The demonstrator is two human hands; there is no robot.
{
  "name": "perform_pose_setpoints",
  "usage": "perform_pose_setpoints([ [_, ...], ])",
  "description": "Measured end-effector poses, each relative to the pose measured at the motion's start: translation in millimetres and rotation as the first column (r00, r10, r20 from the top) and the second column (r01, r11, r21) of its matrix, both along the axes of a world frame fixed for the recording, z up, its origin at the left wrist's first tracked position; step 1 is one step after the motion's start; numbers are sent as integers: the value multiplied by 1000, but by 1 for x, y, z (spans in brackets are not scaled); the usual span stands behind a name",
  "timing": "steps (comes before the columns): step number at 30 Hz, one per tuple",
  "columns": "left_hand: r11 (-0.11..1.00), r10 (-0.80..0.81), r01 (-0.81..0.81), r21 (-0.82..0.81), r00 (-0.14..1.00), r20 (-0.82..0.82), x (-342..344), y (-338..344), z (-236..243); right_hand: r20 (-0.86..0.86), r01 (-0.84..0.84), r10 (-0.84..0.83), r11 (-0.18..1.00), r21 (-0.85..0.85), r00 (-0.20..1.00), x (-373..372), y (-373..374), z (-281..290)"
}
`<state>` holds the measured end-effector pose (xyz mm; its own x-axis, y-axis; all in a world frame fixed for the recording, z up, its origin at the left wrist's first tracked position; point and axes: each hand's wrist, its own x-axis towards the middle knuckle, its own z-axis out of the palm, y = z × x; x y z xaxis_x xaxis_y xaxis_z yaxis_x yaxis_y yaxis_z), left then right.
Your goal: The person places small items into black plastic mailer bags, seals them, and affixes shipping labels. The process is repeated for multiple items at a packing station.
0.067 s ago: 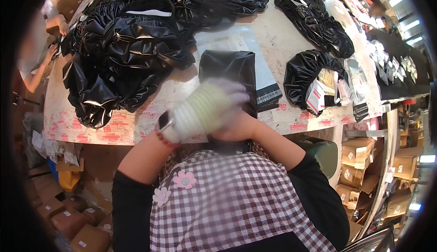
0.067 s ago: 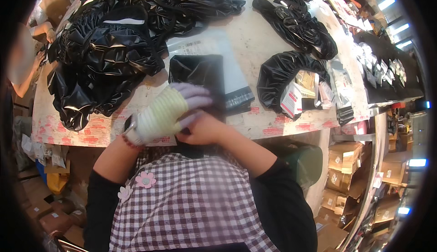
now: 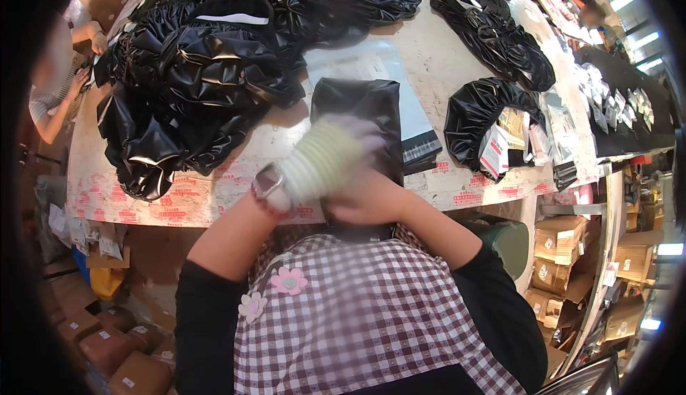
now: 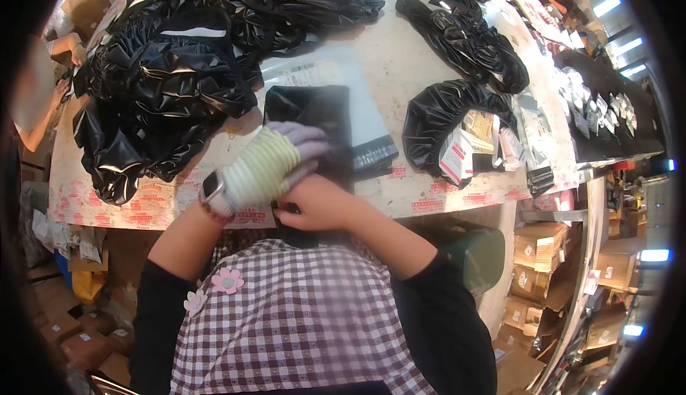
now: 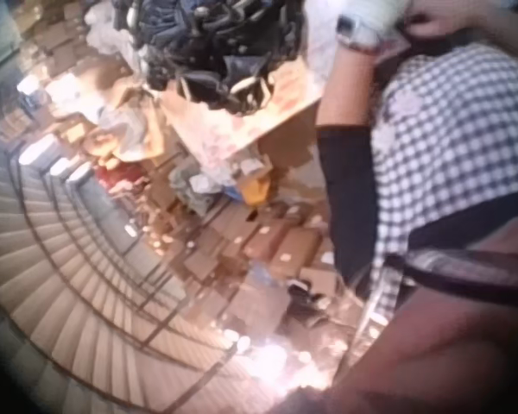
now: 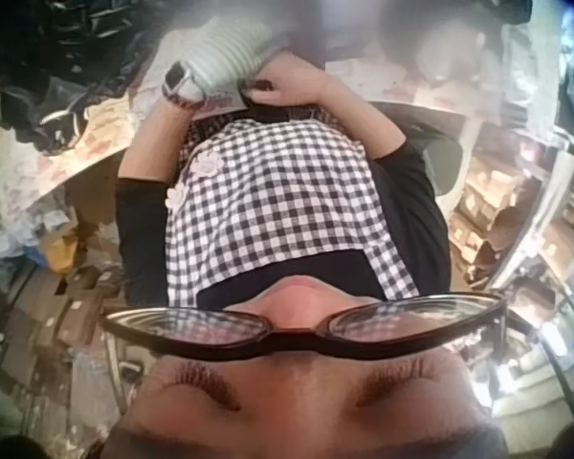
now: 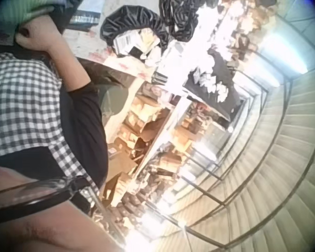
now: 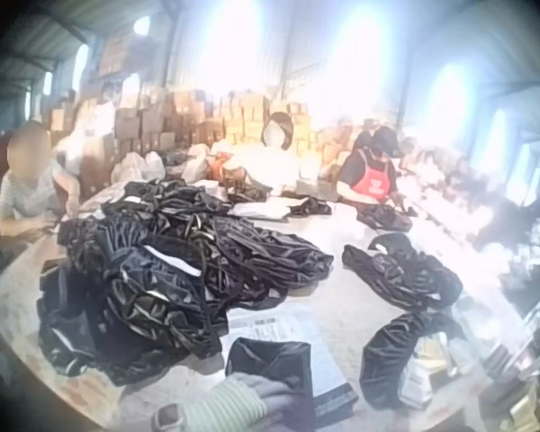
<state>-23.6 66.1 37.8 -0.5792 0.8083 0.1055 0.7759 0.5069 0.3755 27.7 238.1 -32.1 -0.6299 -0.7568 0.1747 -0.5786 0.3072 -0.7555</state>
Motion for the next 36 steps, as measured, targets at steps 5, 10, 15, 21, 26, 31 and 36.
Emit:
perform_pose_setpoints([
  [5,994,95,-97,44,994,62,-24,-43,-88,-43,100,-102,994,-33,994,28,68,61],
  [10,993,94,-96,-72,995,-34,-14,-33,-81,-540,145,63,931,334,839,39,71,28],
  [15,980,194,-197,17,976,101,-6,-47,-55,139,383,-429,883,270,892,-17,51,33],
  [21,938,190,-65,340,917,-349,33,-39,-2,742,650,-433,760,-6,512,-56,56,6],
  [26,995,53,-58,76,996,67,32,-10,-11,956,675,-205,738,12,208,-23,58,17],
  [31,1000,-26,19,20,886,463,-6,-17,4,-432,542,-608,792,-280,666,17,56,51],
  [36,962,-34,-175,207,679,733,-74,-19,-15,-599,319,-154,931,179,786,-11,49,32],
])
